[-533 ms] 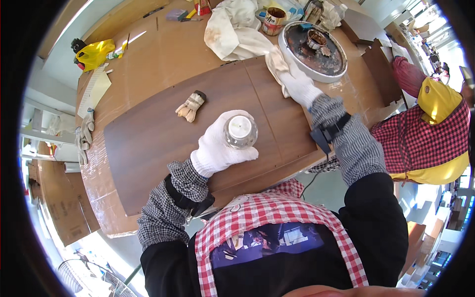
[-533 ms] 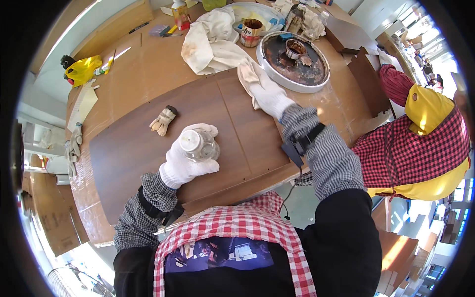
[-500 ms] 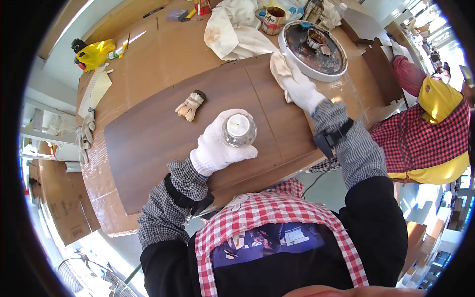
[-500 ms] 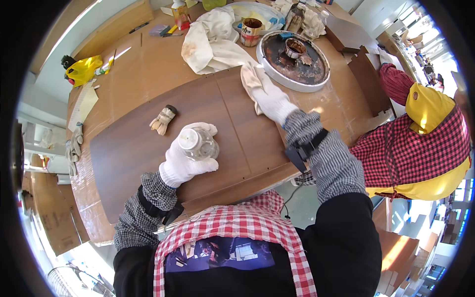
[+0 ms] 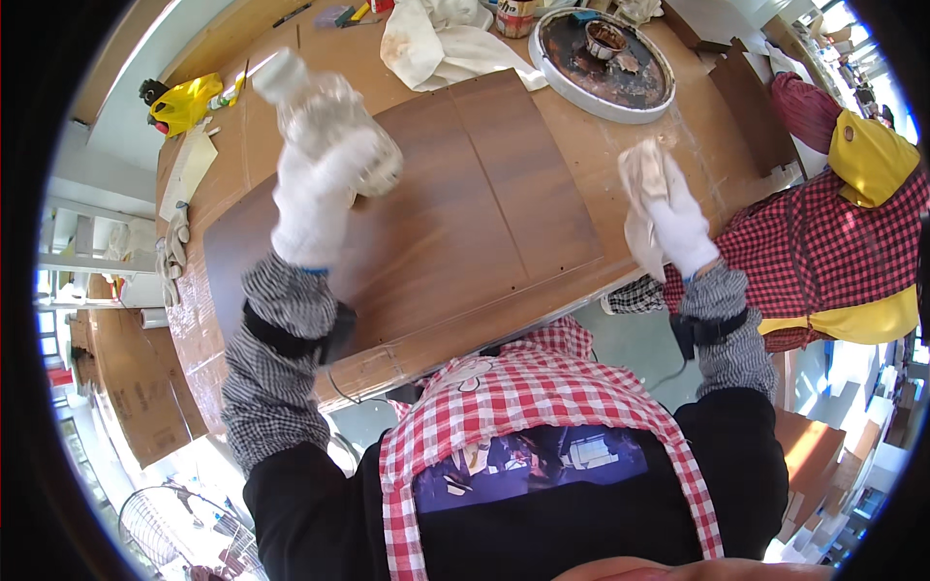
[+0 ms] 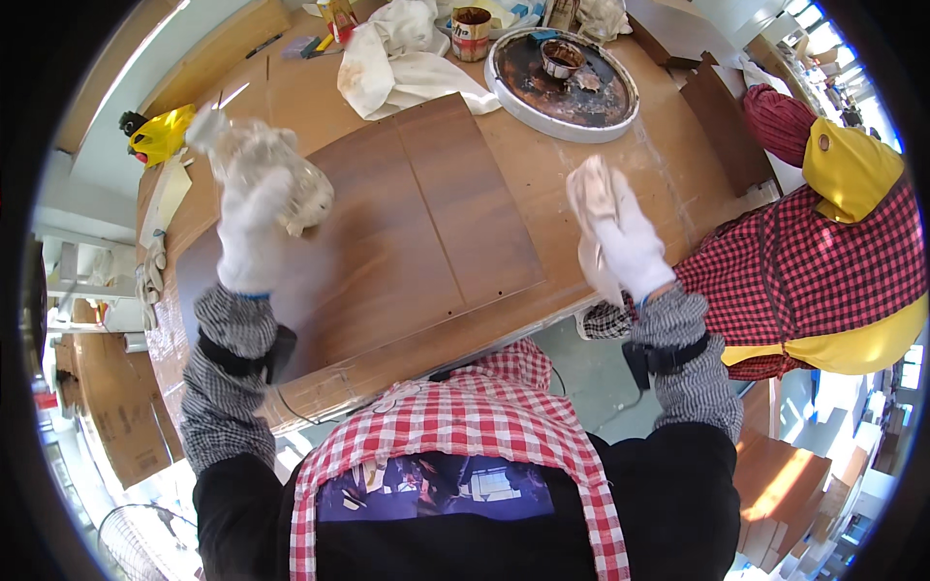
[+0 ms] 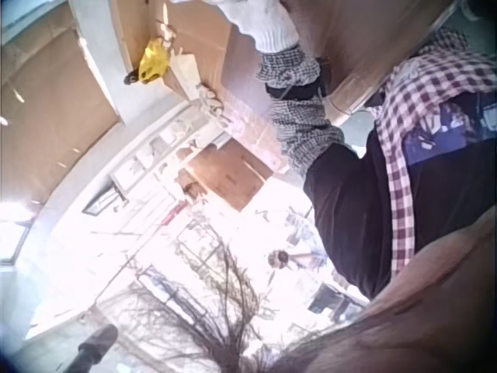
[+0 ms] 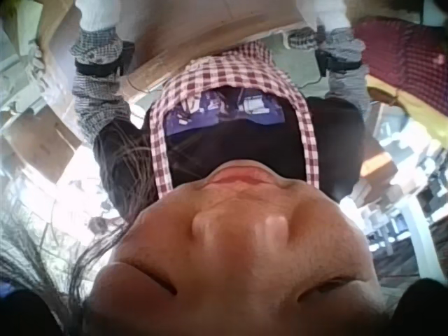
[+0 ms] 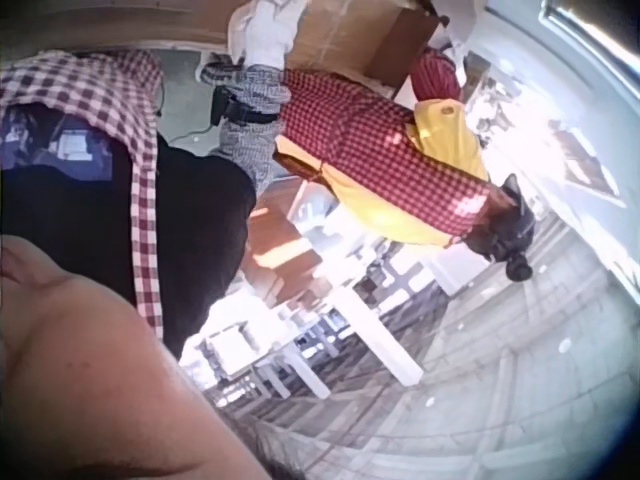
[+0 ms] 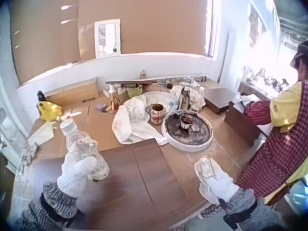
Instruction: The person is applying a liquid polish or stain to a wooden furniture component and rubbing it in with a cloth and a brush.
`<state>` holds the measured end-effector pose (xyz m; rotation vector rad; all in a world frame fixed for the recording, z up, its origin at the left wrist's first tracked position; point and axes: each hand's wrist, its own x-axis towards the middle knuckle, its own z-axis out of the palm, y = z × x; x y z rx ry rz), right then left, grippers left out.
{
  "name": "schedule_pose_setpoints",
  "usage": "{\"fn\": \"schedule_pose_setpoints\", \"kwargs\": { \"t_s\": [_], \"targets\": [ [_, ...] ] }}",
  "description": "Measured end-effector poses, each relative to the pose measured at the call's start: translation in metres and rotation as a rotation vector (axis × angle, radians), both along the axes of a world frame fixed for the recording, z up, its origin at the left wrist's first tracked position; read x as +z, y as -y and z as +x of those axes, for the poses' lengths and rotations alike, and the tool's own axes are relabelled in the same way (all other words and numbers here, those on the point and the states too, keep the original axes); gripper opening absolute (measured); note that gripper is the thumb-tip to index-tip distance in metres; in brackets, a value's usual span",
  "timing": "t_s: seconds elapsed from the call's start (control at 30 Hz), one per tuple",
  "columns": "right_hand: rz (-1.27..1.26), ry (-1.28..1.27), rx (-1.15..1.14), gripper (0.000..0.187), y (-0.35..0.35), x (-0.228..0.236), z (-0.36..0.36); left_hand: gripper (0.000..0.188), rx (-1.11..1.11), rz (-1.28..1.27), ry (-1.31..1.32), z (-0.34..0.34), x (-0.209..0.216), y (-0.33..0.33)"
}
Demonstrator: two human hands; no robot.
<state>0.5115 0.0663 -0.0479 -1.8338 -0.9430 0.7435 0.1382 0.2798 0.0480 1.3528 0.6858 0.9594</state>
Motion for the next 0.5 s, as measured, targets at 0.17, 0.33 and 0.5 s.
{"fn": "schedule_pose_setpoints", "kwargs": {
  "t_s": [0.17, 0.33, 0.5],
  "targets": [
    [0.05, 1.014, -0.033, 0.081, -0.035, -0.017, 0.015, 0.06, 0.315, 0.339, -0.332, -0.024, -0.003, -0.091],
    [0.177, 0.85, 0.044, 0.061, -0.034, -0.086, -0.008, 0.069, 0.414, 0.352, -0.4, -0.025, -0.016, -0.134],
    [0.058, 0.861, 0.099, 0.054, -0.033, -0.087, -0.019, 0.074, 0.509, 0.372, -0.54, -0.038, -0.047, -0.168]
  ]
}}
